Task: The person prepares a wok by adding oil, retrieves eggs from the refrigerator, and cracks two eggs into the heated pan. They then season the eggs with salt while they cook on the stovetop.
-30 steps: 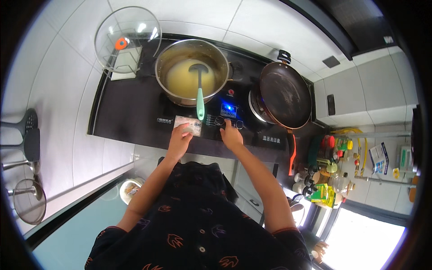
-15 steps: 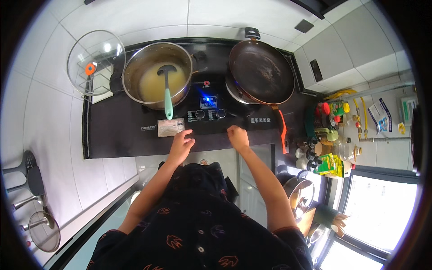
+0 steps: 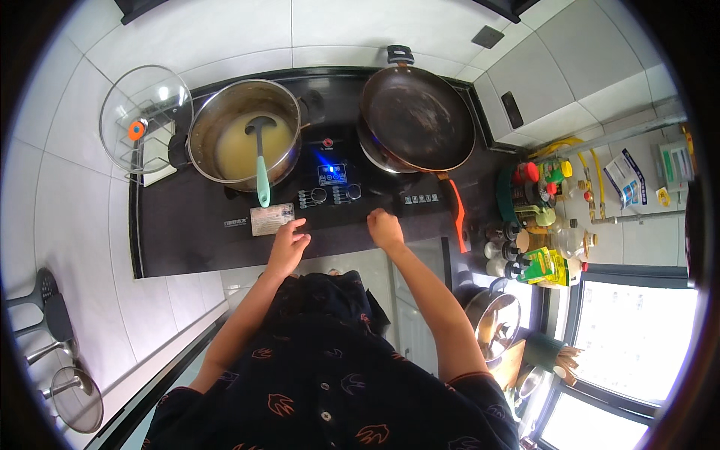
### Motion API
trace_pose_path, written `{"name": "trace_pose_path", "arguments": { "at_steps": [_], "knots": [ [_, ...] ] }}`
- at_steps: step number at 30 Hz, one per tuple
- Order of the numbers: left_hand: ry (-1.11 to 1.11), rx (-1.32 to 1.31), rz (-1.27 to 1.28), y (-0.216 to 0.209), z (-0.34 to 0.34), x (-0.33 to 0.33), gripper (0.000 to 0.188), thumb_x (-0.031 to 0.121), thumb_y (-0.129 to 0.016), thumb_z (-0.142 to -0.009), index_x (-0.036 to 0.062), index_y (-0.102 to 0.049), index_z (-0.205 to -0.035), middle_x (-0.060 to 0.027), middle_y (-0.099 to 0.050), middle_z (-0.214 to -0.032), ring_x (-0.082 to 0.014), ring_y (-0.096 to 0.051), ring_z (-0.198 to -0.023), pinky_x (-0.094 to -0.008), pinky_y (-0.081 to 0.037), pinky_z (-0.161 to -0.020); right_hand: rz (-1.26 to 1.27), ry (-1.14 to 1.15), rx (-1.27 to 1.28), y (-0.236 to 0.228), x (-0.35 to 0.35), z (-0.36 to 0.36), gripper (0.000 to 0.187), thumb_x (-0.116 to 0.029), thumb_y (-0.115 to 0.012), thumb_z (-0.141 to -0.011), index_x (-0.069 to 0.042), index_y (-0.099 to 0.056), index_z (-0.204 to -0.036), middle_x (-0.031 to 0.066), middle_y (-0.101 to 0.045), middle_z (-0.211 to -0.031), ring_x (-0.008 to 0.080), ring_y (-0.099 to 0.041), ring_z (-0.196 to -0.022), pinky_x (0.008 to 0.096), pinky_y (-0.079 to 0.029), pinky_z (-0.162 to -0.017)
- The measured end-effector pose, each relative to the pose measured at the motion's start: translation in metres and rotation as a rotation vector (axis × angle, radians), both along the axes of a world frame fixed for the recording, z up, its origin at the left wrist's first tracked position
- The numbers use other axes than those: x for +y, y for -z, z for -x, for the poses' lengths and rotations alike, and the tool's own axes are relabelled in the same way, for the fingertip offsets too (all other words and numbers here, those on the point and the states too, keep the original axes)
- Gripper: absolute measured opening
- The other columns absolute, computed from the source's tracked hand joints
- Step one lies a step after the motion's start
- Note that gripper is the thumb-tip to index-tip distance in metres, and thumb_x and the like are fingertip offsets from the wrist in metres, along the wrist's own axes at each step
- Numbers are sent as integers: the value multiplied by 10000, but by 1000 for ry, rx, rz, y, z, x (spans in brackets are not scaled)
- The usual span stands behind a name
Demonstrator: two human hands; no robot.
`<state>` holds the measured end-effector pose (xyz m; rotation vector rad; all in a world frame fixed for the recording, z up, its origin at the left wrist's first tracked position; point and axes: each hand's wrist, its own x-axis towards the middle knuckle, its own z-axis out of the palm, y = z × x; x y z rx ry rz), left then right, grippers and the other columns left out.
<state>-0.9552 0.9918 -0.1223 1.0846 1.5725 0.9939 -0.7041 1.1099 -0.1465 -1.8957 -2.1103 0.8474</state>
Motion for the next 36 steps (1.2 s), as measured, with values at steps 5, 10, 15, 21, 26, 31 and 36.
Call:
{"name": "trace_pose_path", "arguments": {
  "at_steps": [5,10,15,21,26,31,36],
  "knots": [
    [-1,-17,3,-3,4,1,415,101,-599,-903,0,-486,-1289,-186,-462,-1302,-252,-616,-1063,-320,-498,-912,-84,-31,-14,0,25,22,351,-295,-573,-909,49,-581,-976,268,-658,-920,421,-646,-871,469,-534,-775],
    [-24,-33,5,-7,6,-3,420,106,-598,-904,8,-481,-1295,-189,-452,-1305,-265,-608,-1073,-327,-493,-922,8,-50,-139,-10,40,51,404,-344,-568,-915,50,-530,-1001,283,-661,-906,426,-654,-880,459,-546,-777],
    [-78,-20,-26,-5,9,-13,421,126,-610,-891,20,-494,-1281,-197,-464,-1275,-287,-595,-1064,-343,-497,-919,175,-49,-219,-4,40,62,517,-388,-602,-890,58,-461,-1110,286,-640,-1046,419,-634,-994,447,-527,-855],
    [-104,12,-75,0,14,-17,383,97,-594,-898,7,-507,-1259,-193,-464,-1275,-283,-564,-1126,-355,-493,-954,199,-46,-307,-19,48,72,587,-403,-594,-895,75,-420,-1188,290,-618,-1120,413,-622,-1045,448,-513,-892],
    [-141,17,-87,0,12,-11,406,113,-619,-881,32,-513,-1264,-188,-467,-1274,-283,-602,-1037,-339,-507,-894,309,-112,-416,-10,66,74,601,-438,-543,-923,72,-466,-1230,248,-601,-1201,382,-593,-1123,434,-496,-929],
    [-148,9,-58,-6,11,-6,412,115,-617,-882,36,-507,-1271,-192,-465,-1267,-277,-613,-1009,-340,-513,-878,458,-173,-556,-15,78,94,487,-413,-516,-937,-30,-579,-1231,162,-579,-1288,354,-571,-1172,424,-493,-943],
    [-139,13,-45,-2,11,-6,407,115,-610,-896,25,-495,-1276,-194,-455,-1281,-284,-593,-1064,-349,-495,-922,444,-409,-689,23,95,87,381,-346,-525,-934,-65,-649,-1160,154,-607,-1248,348,-588,-1150,412,-507,-928]
  ]
}}
